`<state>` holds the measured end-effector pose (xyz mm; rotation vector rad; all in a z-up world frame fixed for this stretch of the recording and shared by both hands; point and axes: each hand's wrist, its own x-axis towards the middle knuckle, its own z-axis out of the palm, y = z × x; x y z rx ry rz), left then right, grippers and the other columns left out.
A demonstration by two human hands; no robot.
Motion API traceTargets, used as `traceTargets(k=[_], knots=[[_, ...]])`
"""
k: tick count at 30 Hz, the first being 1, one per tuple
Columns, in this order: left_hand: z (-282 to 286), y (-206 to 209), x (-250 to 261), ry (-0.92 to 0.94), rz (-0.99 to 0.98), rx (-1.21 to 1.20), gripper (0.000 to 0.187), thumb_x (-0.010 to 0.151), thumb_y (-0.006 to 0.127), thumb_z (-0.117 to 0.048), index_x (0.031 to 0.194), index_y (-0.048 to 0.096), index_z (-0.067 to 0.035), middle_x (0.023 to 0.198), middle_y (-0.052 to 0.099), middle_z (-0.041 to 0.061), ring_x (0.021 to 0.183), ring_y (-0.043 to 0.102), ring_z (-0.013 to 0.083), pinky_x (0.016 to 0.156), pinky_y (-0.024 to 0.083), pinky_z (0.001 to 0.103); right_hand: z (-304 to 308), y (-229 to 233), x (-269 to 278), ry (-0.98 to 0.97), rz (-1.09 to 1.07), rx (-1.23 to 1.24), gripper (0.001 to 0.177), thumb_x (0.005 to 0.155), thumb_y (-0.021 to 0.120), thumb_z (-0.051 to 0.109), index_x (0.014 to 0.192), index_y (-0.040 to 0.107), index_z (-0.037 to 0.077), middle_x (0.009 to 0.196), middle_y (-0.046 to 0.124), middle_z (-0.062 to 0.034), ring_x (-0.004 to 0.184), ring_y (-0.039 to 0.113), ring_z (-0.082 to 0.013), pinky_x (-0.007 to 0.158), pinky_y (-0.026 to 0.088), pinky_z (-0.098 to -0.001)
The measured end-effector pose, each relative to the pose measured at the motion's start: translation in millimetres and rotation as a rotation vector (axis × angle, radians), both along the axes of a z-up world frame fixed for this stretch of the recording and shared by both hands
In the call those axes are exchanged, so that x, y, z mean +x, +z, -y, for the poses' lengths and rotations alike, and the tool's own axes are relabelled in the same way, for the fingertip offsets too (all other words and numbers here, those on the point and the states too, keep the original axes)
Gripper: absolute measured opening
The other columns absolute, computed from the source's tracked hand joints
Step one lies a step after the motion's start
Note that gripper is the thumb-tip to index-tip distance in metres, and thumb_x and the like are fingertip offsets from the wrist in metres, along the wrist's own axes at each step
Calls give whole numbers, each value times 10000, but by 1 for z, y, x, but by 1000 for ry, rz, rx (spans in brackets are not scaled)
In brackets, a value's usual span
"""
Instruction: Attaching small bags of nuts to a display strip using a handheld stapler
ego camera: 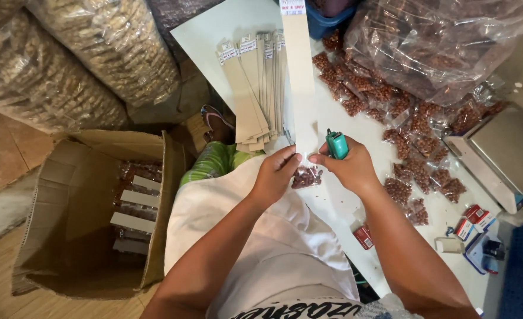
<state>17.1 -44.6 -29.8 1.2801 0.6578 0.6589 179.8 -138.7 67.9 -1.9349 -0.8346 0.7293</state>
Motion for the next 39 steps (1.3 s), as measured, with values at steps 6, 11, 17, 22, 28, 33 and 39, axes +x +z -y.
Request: traceTargets(k=[6, 11, 17, 22, 28, 33, 39], knots=[[10, 30, -7, 49, -3, 31, 300, 1035, 573, -117, 1298, 695, -39, 839, 662, 50, 817, 549, 90, 762, 534, 304, -6, 5, -1, 44, 26, 31, 366, 694, 970, 187, 912, 722, 30, 747, 705, -82, 617, 626, -133, 645, 523, -275], [18, 44, -6, 138, -77, 147, 371, 1067, 523, -126, 1418, 602, -34, 1349, 658, 204, 1264, 622, 271, 1117, 470, 437, -42, 10, -15, -569, -557, 491, 416, 885, 770, 417, 902, 561, 57, 673, 605, -112, 555, 716, -256, 599, 683, -401], [24, 69, -5, 189, -133, 194, 395, 1063, 477, -111, 1443, 544, -25, 1153, 715, 291, 1094, 712, 331, 978, 580, 472, -62, 21, -53, -491, -567, 306, 693, 862, 708, 592, 1140, 604, -34, 970, 657, -231, 851, 696, -303, 850, 574, -455], [38, 50, 2, 247, -94, 381, 430, 1048, 518, -91, 1478, 533, -106, 1391, 623, 199, 1271, 600, 323, 1085, 502, 446, -77, -34, -38, -639, -560, 401, 647, 852, 683, 539, 1183, 555, -2, 1091, 504, -231, 1032, 507, -328, 898, 384, -451], [36, 28, 11, 208, -97, 236, 343, 1023, 603, -161, 1357, 658, -110, 1309, 683, 164, 1246, 630, 279, 1079, 504, 418, -59, -71, -11, -710, -526, 441, 334, 842, 700, 437, 896, 707, 108, 747, 632, -102, 682, 606, -198, 613, 476, -324], [7, 18, -4, 150, -177, -71, 357, 991, 660, -258, 1313, 705, -109, 1277, 721, 112, 1212, 660, 217, 1068, 497, 417, 22, -155, 98, -475, -219, -104, 353, 827, 761, 437, 1032, 753, 149, 855, 768, -119, 684, 742, -188, 509, 574, -361], [-35, -24, -8, 55, 103, -352, 362, 1022, 652, -212, 1356, 639, -72, 1146, 742, 156, 978, 747, 274, 819, 640, 489, 84, -184, 146, -358, 245, -726, 454, 781, 690, 391, 1061, 751, 39, 951, 765, -195, 986, 745, -382, 808, 581, -510]])
